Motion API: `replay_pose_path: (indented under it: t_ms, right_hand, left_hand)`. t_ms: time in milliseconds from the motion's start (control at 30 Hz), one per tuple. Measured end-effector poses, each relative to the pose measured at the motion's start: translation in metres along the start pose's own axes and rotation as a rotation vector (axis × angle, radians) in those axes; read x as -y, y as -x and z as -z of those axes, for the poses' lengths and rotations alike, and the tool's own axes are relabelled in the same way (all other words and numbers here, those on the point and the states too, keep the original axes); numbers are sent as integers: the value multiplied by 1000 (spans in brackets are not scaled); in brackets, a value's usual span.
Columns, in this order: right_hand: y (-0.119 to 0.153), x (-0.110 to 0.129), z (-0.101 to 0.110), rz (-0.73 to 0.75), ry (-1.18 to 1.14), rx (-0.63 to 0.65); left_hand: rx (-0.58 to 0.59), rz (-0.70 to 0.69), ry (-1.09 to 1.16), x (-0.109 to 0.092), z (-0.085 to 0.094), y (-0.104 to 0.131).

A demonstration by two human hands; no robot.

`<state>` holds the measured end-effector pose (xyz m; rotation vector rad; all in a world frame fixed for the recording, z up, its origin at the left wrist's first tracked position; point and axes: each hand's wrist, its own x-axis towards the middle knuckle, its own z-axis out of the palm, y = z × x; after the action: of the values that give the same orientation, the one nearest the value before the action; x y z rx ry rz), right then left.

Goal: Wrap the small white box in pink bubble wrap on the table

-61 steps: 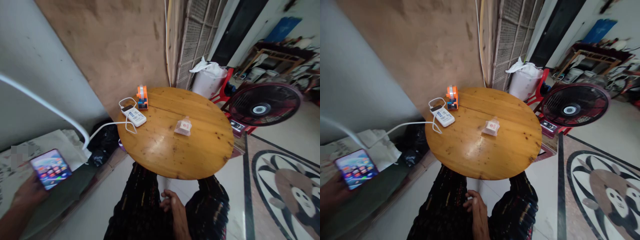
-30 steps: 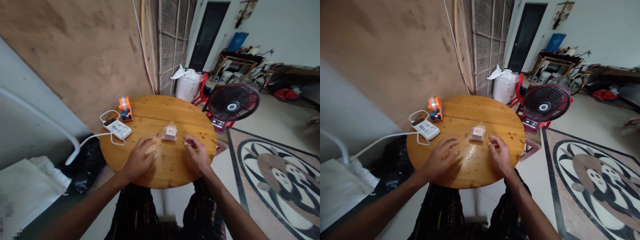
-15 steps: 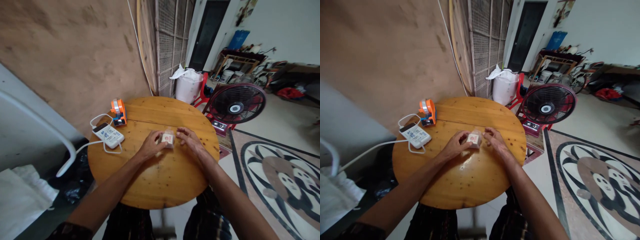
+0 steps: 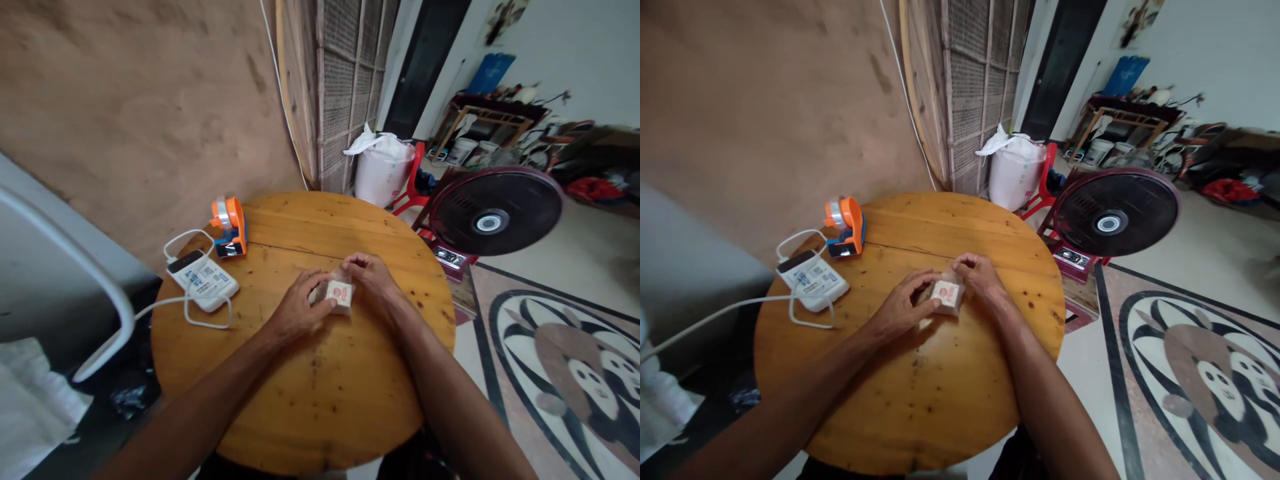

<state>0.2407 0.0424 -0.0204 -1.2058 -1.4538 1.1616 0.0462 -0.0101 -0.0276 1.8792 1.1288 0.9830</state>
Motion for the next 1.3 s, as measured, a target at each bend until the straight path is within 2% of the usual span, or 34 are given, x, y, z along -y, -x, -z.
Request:
replay_pose_path:
  t_ms: [300,500,633,833,1033,1167,1300]
  right_hand:
    - [8,6,-7,-3,-125,36]
    - [17,10,-8,2,-114,89]
    - [20,13,-5,57,-47,111]
    - [23,16,-3,117,12,149]
    - [27,20,3,225,191,216]
    - [28,21,5,353,323,217]
    - [28,23,6,412,473,227]
  left_hand:
    - [15,52,4,2,0,-2]
    - [65,98,165,-3,0,-2]
    - [59,94,191,-4,-2,-3]
    - [-24,95,191,2,-6,-3]
    - [-5,55,157,4,-6,-5]
    - [10,-27,107,5,-4,-6]
    - [19,-56,80,4,-3,-7]
